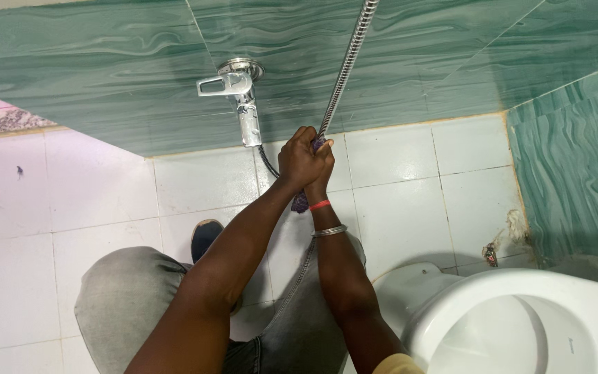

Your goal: The person wipes a bathroom faucet and the attached metal hose with a purple cloth, turning the cloth to clean different sides of the metal fixture.

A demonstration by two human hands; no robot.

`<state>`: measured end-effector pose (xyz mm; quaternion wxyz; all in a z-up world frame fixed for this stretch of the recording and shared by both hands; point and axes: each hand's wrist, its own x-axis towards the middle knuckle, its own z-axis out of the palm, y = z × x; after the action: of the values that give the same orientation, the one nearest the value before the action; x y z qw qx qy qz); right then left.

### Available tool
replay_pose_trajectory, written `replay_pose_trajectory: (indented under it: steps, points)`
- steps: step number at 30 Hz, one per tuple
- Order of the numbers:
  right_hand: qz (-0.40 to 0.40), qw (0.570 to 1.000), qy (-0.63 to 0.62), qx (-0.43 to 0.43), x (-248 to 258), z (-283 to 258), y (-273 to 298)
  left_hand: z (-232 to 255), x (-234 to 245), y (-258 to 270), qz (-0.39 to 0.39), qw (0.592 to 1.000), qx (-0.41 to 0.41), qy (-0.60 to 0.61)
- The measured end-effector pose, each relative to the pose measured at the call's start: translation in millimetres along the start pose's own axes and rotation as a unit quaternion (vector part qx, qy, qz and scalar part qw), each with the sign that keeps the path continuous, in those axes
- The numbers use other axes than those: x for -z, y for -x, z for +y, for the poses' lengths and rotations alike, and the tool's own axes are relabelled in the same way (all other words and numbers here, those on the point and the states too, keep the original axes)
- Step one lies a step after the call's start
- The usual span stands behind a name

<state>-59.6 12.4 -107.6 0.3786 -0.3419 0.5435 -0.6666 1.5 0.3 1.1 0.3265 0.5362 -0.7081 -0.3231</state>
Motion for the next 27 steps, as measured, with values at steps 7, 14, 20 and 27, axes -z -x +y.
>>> replay_pose_trajectory:
  steps: [7, 14, 20, 27]
  points:
    - [-0.010, 0.999, 0.043, 0.004, -2.1, 6.4, 9.8, -0.5, 6.2, 6.6, -0.003, 0.999, 0.038, -0.023]
    - [-0.048, 0.977, -0.205, -0.037, -2.0, 21.2, 14.4, 5.2, 9.9, 21.2, 0.015, 0.998, 0.055, -0.030]
    - [-0.021, 0.998, -0.043, 0.048, -3.9, 18.6, 20.1, 5.7, 4.1, 32.8, 0.046, 0.996, 0.079, 0.021]
    - [0.011, 0.976, -0.179, -0.121, -16.0, -21.5, 22.6, -2.4, -13.1, 93.1, 0.273, 0.959, -0.073, 0.031]
